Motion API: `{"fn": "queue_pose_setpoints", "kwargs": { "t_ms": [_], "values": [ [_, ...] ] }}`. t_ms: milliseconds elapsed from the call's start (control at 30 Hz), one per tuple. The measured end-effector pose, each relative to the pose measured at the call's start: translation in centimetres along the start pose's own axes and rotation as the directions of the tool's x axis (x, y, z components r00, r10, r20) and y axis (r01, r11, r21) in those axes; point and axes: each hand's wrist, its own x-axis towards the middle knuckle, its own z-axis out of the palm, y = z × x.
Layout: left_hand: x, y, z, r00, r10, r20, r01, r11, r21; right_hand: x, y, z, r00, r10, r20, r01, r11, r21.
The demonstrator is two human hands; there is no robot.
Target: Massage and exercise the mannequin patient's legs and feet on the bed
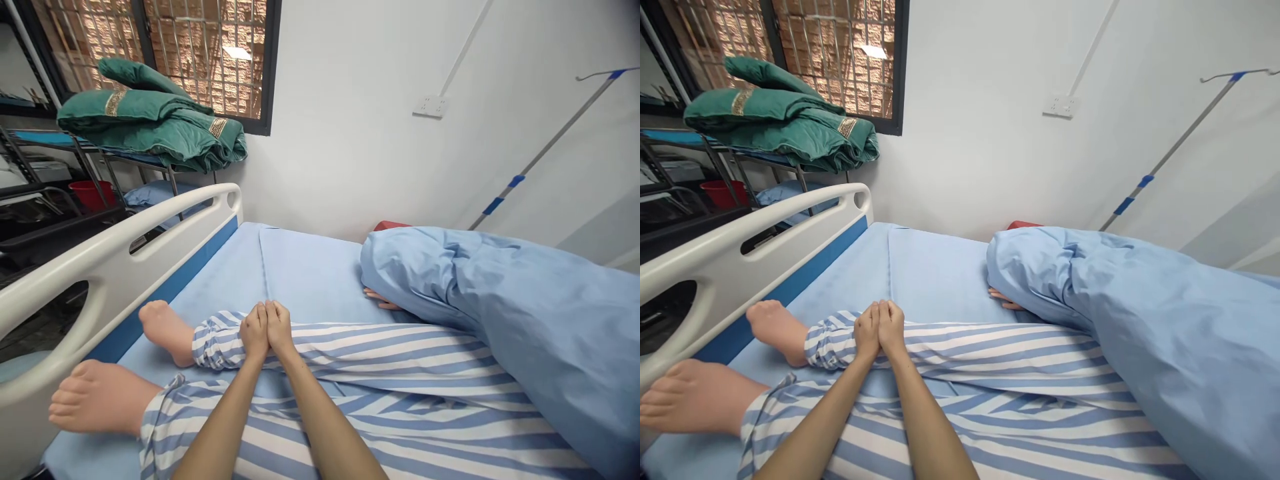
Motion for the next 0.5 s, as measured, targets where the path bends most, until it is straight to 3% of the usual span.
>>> {"fn": "queue_pose_setpoints", "kwargs": {
  "t_ms": [100, 200, 267, 500],
  "values": [
    [-0.1, 0.3, -0.2, 1.0, 0.002, 0.009, -0.002, 0.999, 0.044, 0.3, -0.9, -0.9, 0.999, -0.015, 0.042, 0.021, 0.987, -0.162],
    [-0.2, 0.7, -0.4, 1.0, -0.016, 0.012, 0.015, 0.997, 0.08, 0.7, -2.4, -2.6, 0.984, -0.135, 0.121, 0.171, 0.907, -0.386],
    [-0.3, 1.0, -0.5, 0.999, -0.038, 0.007, 0.037, 0.995, 0.094, 0.8, -2.9, -3.8, 0.97, -0.197, 0.14, 0.239, 0.866, -0.439],
    [-0.5, 0.9, -0.3, 1.0, -0.006, 0.014, 0.005, 0.995, 0.103, 0.3, -0.1, -4.7, 0.988, -0.15, 0.029, 0.143, 0.84, -0.524]
  ]
}}
